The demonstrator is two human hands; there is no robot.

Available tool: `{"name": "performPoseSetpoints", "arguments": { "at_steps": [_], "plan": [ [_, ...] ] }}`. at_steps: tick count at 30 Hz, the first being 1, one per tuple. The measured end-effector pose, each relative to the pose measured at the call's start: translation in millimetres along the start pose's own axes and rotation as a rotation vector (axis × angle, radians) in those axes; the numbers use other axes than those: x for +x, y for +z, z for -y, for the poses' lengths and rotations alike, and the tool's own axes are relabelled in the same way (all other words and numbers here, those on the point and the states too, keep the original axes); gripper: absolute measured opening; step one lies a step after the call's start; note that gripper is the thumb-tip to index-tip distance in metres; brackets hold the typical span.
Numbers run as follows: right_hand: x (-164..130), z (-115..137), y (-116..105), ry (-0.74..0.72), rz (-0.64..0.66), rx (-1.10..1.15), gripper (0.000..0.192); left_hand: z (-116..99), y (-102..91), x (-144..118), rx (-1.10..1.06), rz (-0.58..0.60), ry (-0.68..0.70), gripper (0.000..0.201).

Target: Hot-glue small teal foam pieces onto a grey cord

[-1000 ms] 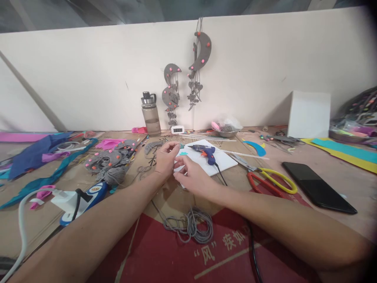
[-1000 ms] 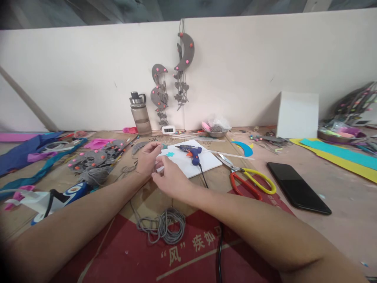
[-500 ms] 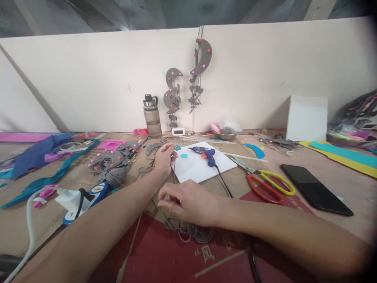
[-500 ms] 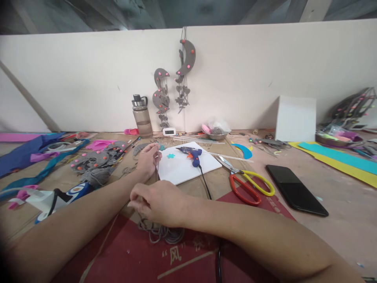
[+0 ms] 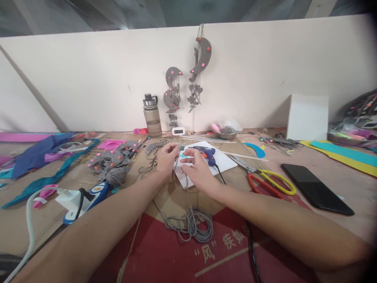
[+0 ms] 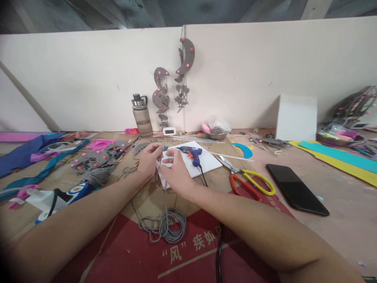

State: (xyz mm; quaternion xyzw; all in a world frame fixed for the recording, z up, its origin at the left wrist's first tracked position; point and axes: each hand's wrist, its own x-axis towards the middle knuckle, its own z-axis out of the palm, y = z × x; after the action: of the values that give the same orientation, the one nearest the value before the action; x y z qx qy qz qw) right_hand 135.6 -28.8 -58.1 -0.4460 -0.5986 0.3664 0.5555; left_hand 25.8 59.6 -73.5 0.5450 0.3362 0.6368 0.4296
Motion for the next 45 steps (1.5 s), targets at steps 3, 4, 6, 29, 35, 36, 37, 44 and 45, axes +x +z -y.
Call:
{"name": "performPoseSetpoints", "arguments": {
  "at_steps": [3, 4, 6, 29, 35, 36, 37, 44, 45],
  "plan": [
    [6, -4, 1, 0.176, 0.064, 0.141, 0.058, -1, 0.1, -3, 0.165, 0.043, 0.124, 0.017],
    [6, -4, 1, 0.213, 0.103, 0.167, 0.060, -2, 0.0, -4, 0.209, 0.054, 0.149, 0.017],
    [5, -2, 2, 0.266, 0.164, 0.201, 0.056, -3, -0.5, -5, 0.253, 0.064, 0.167, 0.016],
    [-89, 79, 13, -1.199, 0.367, -0.830, 0.013, 3, 0.2, 8, -0.131, -0.114, -0.099, 0.025],
    [-87, 76, 14, -1.370, 0.348, -0.573, 0.025, 6, -2.7, 9, -0.148, -0.105, -0.107, 0.025],
    [-88, 78, 14, -1.356, 0.359, -0.593, 0.021, 6, -2.9, 9, -0.147, -0.111, -0.111, 0.024],
    [-89, 80, 14, -1.345, 0.384, -0.628, 0.016, 6, -3.0, 9, -0.145, -0.117, -0.114, 0.024],
    [-97, 101, 3, -1.131, 0.611, -0.904, 0.020, 6, -3.4, 11, -0.146, -0.125, -0.120, 0.024],
    [-95, 99, 2, -1.094, 0.645, -0.855, 0.019, 6, -3.6, 11, -0.140, -0.125, -0.120, 0.023]
  ]
}}
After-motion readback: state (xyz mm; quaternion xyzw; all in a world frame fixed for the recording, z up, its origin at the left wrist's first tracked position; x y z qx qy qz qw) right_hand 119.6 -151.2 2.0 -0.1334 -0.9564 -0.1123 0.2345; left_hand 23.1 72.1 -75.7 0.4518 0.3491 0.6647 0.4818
